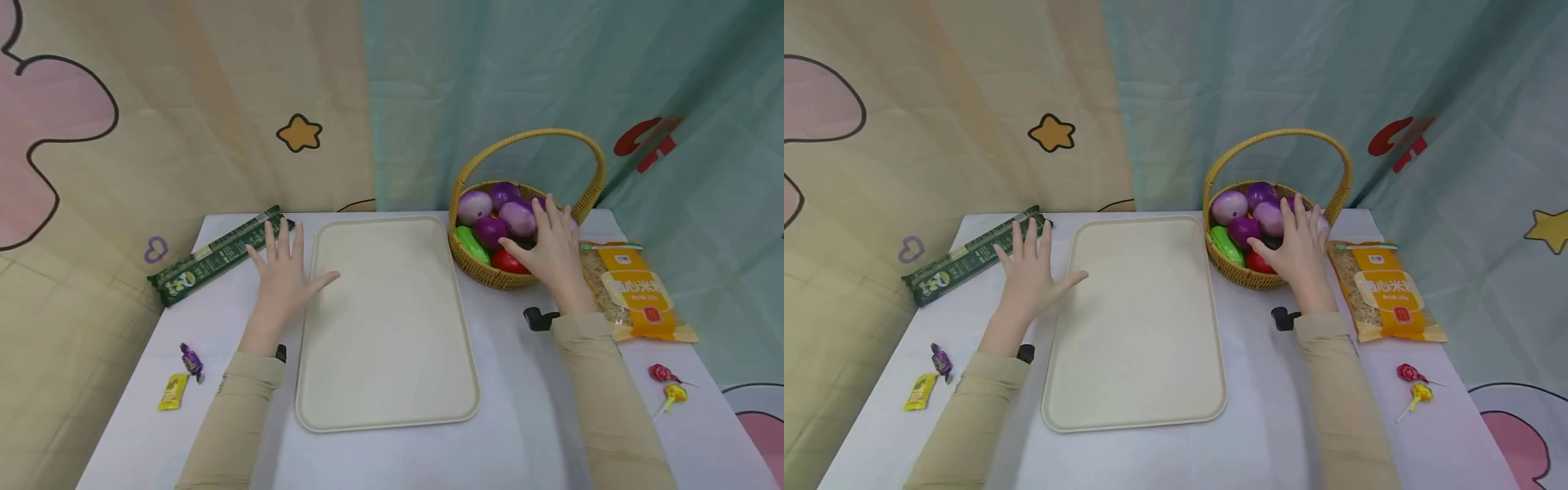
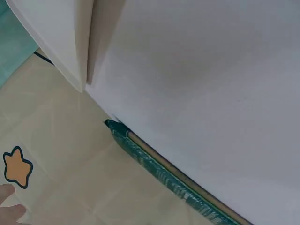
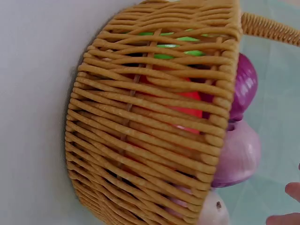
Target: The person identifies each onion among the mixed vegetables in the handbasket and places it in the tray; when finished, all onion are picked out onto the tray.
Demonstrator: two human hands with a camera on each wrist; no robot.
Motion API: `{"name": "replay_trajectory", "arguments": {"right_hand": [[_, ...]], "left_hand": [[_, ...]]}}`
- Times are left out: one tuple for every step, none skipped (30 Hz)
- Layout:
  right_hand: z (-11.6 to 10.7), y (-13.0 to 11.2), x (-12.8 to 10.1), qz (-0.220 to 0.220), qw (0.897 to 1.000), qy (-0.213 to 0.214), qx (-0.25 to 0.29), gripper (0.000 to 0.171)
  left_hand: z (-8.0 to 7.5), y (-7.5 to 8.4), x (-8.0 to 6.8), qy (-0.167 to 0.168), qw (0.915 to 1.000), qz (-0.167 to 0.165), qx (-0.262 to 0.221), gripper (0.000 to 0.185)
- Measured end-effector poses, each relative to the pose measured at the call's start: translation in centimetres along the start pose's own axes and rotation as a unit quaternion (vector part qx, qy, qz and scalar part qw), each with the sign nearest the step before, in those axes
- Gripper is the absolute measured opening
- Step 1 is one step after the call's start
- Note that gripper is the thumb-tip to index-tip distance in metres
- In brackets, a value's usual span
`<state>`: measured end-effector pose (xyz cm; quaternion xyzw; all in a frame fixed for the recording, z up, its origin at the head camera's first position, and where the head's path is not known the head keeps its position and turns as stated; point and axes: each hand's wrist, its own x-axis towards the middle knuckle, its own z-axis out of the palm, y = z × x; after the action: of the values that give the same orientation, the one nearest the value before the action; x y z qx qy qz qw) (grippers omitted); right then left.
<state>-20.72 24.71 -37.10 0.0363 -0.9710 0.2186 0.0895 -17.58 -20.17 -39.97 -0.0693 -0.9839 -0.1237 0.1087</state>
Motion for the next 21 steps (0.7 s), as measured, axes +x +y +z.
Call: {"name": "replay_trajectory", "arguments": {"right_hand": [[0.1,0.1,0.2,0.002,1.0,0.008,0.006,0.097],[0.2,0.2,0.4,0.006,1.0,0.014,0.011,0.095],[0.3,0.3,0.7,0.009,1.0,0.021,0.018,0.093],[0.4,0.4,0.9,0.013,0.999,0.026,0.024,0.09],[0.5,0.5,1.1,0.018,0.999,0.03,0.032,0.088],[0.6,0.6,1.4,0.025,0.998,0.033,0.041,0.086],[0.9,0.6,1.7,0.03,0.998,0.034,0.051,0.084],[1.1,0.6,2.0,0.034,0.997,0.036,0.061,0.081],[1.3,0.6,2.3,0.039,0.996,0.036,0.071,0.079],[1.5,0.6,2.6,0.045,0.995,0.034,0.081,0.077],[1.7,0.7,2.9,0.049,0.994,0.031,0.089,0.075],[1.9,0.8,3.1,0.052,0.994,0.029,0.093,0.073],[2.1,0.9,3.4,0.055,0.993,0.029,0.097,0.071],[2.3,1.0,3.6,0.061,0.993,0.026,0.102,0.07],[2.5,1.0,3.7,0.069,0.991,0.025,0.108,0.068],[2.7,1.0,3.9,0.075,0.99,0.027,0.113,0.066],[2.9,1.1,4.0,0.081,0.989,0.03,0.118,0.064],[3.1,1.0,4.1,0.088,0.988,0.036,0.125,0.062],[3.2,0.9,4.2,0.096,0.985,0.043,0.134,0.061],[3.4,0.8,4.2,0.102,0.984,0.048,0.141,0.06],[3.6,0.7,4.2,0.105,0.982,0.053,0.147,0.059]], "left_hand": [[0.0,-0.3,-0.1,-0.006,0.9998,-0.011,-0.016,0.113],[0.1,-0.6,-0.1,-0.013,0.999,-0.024,-0.034,0.111],[0.2,-1.0,-0.2,-0.023,0.9976,-0.037,-0.054,0.11],[0.4,-1.3,-0.4,-0.033,0.9956,-0.048,-0.073,0.108],[0.5,-1.7,-0.6,-0.047,0.9927,-0.059,-0.094,0.106],[0.5,-2.0,-0.8,-0.064,0.9891,-0.069,-0.113,0.103],[0.5,-2.4,-1.0,-0.082,0.9852,-0.079,-0.128,0.099],[0.6,-2.8,-1.3,-0.102,0.9799,-0.091,-0.145,0.096],[0.6,-3.1,-1.5,-0.124,0.9733,-0.103,-0.163,0.092],[0.6,-3.3,-1.7,-0.149,0.9651,-0.117,-0.181,0.088],[0.7,-3.5,-1.9,-0.173,0.9573,-0.13,-0.191,0.084],[0.9,-3.5,-2.1,-0.197,0.949,-0.141,-0.202,0.081],[1.0,-3.5,-2.2,-0.219,0.9393,-0.152,-0.215,0.078],[1.2,-3.4,-2.3,-0.237,0.9312,-0.16,-0.226,0.075],[1.4,-3.3,-2.4,-0.25,0.9254,-0.167,-0.231,0.073],[1.6,-3.1,-2.5,-0.259,0.9216,-0.171,-0.233,0.071],[1.9,-3.0,-2.6,-0.263,0.9186,-0.173,-0.239,0.069],[2.1,-2.9,-2.7,-0.265,0.9155,-0.174,-0.247,0.067],[2.2,-2.8,-2.8,-0.266,0.9122,-0.176,-0.257,0.064],[2.3,-2.7,-2.9,-0.266,0.9095,-0.177,-0.266,0.063],[2.4,-2.7,-2.9,-0.265,0.9059,-0.18,-0.277,0.062]]}}
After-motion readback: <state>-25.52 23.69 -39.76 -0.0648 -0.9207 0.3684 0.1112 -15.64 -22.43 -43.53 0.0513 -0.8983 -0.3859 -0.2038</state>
